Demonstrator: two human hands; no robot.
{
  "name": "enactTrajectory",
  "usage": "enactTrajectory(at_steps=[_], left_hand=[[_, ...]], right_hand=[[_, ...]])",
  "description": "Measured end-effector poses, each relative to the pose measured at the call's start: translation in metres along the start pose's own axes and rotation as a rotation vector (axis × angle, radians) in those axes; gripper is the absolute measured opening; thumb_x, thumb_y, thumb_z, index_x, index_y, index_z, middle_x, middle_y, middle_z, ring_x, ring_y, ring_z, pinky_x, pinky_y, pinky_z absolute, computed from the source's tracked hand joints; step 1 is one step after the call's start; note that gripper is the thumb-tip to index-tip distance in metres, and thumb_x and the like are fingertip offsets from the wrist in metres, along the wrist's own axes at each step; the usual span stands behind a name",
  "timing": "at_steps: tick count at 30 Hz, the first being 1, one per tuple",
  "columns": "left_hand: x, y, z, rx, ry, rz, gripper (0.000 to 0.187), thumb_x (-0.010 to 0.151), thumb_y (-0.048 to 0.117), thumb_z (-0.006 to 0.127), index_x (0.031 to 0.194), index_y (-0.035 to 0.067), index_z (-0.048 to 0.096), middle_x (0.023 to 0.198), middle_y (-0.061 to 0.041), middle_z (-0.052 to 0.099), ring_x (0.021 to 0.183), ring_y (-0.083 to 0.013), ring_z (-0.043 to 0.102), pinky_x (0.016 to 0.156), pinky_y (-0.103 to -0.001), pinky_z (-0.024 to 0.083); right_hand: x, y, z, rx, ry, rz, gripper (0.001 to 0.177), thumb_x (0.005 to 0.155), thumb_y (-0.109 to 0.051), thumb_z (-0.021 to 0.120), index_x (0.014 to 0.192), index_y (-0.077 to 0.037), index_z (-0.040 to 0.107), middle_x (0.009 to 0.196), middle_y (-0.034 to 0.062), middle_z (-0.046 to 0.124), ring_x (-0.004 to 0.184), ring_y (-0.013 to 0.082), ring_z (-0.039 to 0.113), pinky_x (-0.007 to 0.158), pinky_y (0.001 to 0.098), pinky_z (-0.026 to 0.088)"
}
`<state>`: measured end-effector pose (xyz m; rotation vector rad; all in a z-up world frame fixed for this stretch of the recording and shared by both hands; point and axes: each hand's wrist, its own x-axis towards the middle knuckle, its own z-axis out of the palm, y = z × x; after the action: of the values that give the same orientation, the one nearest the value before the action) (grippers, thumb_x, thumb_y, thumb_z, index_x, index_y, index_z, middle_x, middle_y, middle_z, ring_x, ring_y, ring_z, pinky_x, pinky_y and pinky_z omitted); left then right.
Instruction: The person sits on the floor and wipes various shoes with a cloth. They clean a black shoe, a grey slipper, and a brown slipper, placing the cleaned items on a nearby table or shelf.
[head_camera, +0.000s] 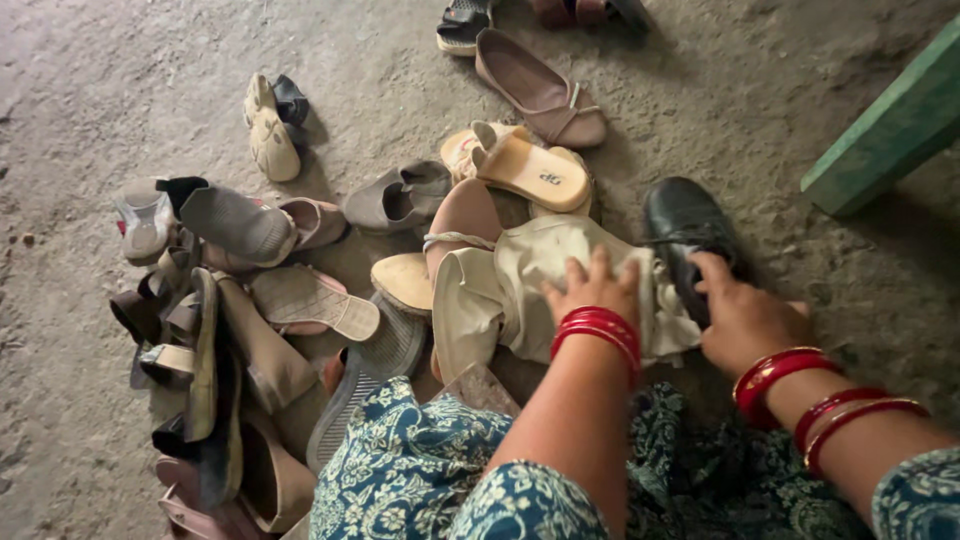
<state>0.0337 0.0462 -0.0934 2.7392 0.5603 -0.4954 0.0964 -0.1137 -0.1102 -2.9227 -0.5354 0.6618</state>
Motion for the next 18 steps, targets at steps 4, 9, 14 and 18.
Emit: enactTrajectory(at_steps=[4, 9, 14, 18], left_hand=[[0.013, -0.025, 0.032, 0.014, 0.099, -0.020, 0.036, 0.094, 0.023, 0.053, 0.126, 0.029, 0.066, 0.164, 0.002, 0.030, 0.143, -0.0316, 0.037, 0.102, -0.063, 0.039], [0.023, -0.029, 0.040, -0.092, 0.266, -0.019, 0.024, 0.101, 0.019, 0.054, 0.106, 0.013, 0.077, 0.153, -0.001, 0.049, 0.130, -0.0350, 0.055, 0.095, -0.050, 0.055], [-0.002, -0.019, -0.003, -0.190, 0.248, -0.145, 0.025, 0.095, 0.019, 0.056, 0.111, 0.025, 0.075, 0.127, -0.008, 0.061, 0.123, -0.0333, 0.057, 0.099, -0.058, 0.046], [0.013, -0.012, -0.013, -0.768, 0.363, -0.195, 0.031, 0.096, 0.013, 0.055, 0.126, 0.016, 0.063, 0.112, -0.016, 0.070, 0.110, -0.0355, 0.066, 0.093, -0.049, 0.048]], right_hand=[[-0.004, -0.010, 0.005, -0.035, -0.048, 0.015, 0.057, 0.086, -0.012, 0.065, 0.140, -0.012, 0.044, 0.128, 0.0161, 0.071, 0.113, 0.0401, 0.069, 0.099, 0.0562, 0.053], [-0.017, -0.012, 0.004, -0.239, -0.090, 0.009, 0.031, 0.097, -0.013, 0.058, 0.127, -0.011, 0.061, 0.124, 0.0282, 0.066, 0.115, 0.0452, 0.067, 0.096, 0.0532, 0.056], [-0.030, -0.022, -0.014, -0.195, -0.104, 0.002, 0.035, 0.090, -0.025, 0.070, 0.124, -0.018, 0.066, 0.129, 0.0124, 0.068, 0.129, 0.0383, 0.060, 0.108, 0.0549, 0.049], [-0.019, -0.003, 0.005, -0.013, 0.321, -0.156, 0.040, 0.074, -0.029, 0.080, 0.113, -0.020, 0.074, 0.124, 0.0087, 0.068, 0.123, 0.0431, 0.057, 0.102, 0.0530, 0.047]])
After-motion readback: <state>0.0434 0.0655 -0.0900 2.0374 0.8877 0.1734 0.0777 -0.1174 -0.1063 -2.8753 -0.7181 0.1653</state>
